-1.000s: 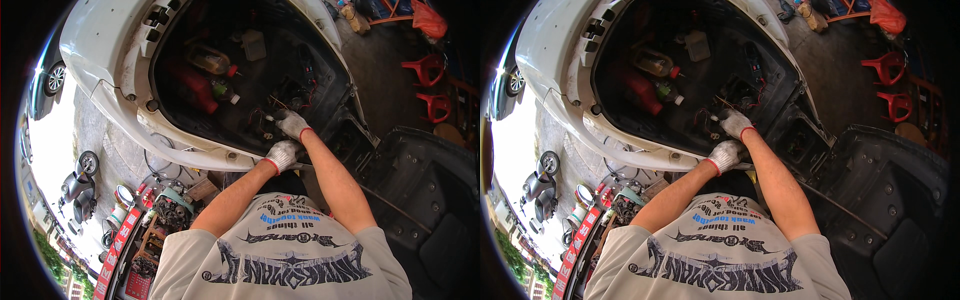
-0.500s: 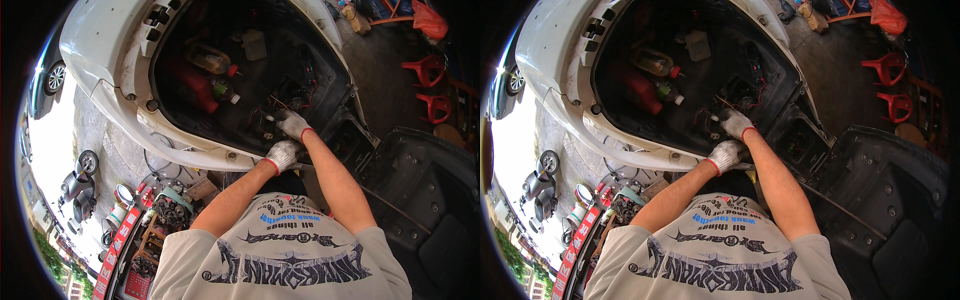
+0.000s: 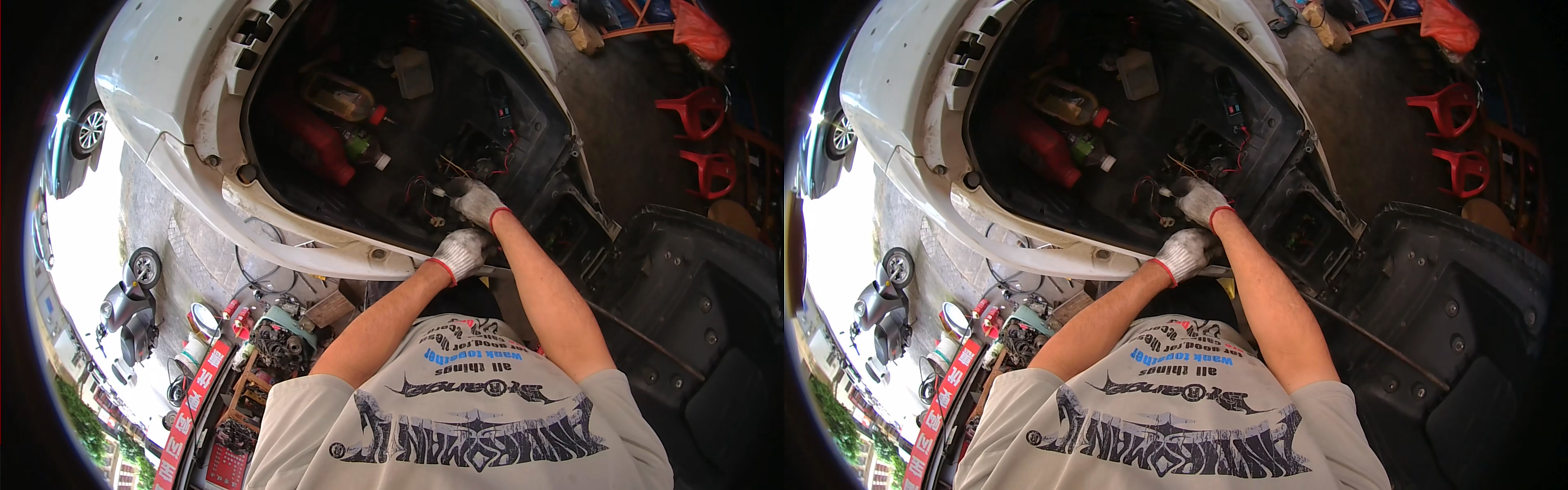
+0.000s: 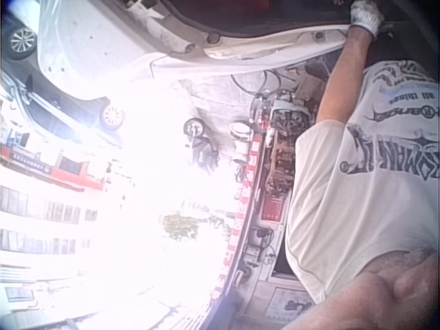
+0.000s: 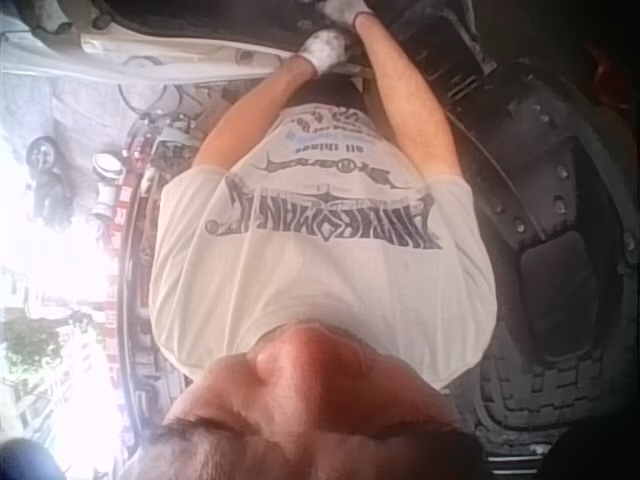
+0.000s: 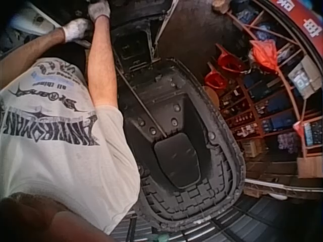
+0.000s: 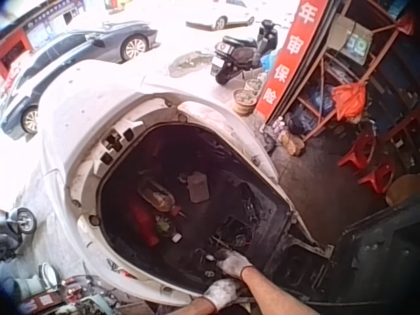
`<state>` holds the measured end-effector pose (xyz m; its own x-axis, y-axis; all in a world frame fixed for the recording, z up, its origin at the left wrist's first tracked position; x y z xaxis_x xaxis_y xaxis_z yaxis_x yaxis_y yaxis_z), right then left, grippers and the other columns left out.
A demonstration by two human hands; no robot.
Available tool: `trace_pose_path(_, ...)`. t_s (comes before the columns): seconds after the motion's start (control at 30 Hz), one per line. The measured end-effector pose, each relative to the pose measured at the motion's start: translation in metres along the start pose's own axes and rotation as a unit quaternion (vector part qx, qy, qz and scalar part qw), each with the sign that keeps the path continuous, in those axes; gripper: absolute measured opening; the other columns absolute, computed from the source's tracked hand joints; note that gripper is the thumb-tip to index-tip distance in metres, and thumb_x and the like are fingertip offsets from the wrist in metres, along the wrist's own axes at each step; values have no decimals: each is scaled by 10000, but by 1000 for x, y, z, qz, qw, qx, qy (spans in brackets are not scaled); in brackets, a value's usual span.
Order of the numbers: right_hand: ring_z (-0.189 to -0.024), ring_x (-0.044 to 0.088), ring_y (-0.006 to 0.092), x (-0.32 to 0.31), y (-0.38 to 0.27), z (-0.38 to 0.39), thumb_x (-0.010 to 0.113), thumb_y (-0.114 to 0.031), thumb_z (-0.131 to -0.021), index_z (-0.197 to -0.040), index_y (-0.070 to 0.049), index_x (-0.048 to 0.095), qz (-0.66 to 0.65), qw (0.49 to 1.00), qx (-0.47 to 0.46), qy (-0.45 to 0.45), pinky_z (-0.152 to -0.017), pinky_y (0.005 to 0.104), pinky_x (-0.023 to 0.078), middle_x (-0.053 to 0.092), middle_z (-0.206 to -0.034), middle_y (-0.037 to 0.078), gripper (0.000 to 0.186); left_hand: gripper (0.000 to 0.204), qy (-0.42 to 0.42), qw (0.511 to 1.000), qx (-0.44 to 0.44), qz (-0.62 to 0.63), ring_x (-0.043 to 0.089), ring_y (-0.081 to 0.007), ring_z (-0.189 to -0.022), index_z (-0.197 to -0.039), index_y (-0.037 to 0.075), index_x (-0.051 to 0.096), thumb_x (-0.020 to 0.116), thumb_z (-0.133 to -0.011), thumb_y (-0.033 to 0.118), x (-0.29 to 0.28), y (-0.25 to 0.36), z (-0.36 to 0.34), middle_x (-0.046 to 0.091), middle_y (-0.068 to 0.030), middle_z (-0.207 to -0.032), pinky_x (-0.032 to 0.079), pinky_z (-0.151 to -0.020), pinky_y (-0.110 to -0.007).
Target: Inspect and manipulate electrical wiring and connectors inside a motorcycle's storage compartment.
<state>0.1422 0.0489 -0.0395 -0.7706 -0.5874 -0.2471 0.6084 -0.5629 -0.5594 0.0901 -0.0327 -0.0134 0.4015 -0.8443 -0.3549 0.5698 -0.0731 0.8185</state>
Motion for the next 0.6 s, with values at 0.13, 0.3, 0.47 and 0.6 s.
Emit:
trace_pose_path(0.13, -622, 588, 156, 0, 1, 0, 606, -109, -822, -1170, -50, 633, -5, 1000, 10, 0, -590, 315, 475, 655, -798, 67, 354, 271, 9, 1000, 0, 13, 615, -321, -1055, -1107, 117, 689, 558, -888, 208, -4, 3, 1, 662, -140, -1118, 487, -927, -412)
trace_pose_path(0.3, -620, 597, 164, 0, 2, -2, 611, -120, -819, -1173, -48, 630, 11, 1000, 7, 3, -591, 325, 478, 658, -801, 73, 362, 257, 15, 999, 2, 28, 618, -324, -1048, -1092, 110, 697, 569, -889, 202, -7, 5, 2, 667, -149, -1098, 487, -925, -414)
trace_pose_path(0.47, -619, 600, 169, 0, 2, -4, 612, -127, -819, -1169, -50, 632, 34, 999, -9, 7, -587, 329, 477, 659, -795, 79, 359, 261, 25, 999, 5, 23, 621, -325, -1037, -1098, 113, 695, 574, -887, 208, -5, 3, 2, 667, -148, -1094, 490, -919, -415)
trace_pose_path(0.6, -620, 602, 174, 1, 2, -5, 611, -129, -820, -1157, -49, 637, 49, 999, -14, 8, -589, 334, 478, 661, -789, 84, 347, 268, 17, 1000, 8, 10, 624, -323, -1032, -1104, 115, 690, 566, -892, 220, -4, 3, 2, 667, -143, -1095, 491, -917, -414)
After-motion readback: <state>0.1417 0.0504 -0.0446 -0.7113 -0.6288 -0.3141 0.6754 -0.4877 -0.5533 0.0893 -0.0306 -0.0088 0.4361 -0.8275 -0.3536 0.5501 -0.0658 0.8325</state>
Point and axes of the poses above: each hand's wrist, its own z-axis away from the middle knuckle, its own x-axis out of the palm, y = z × x, the point moved 6 cm from there along -z, towards the middle knuckle
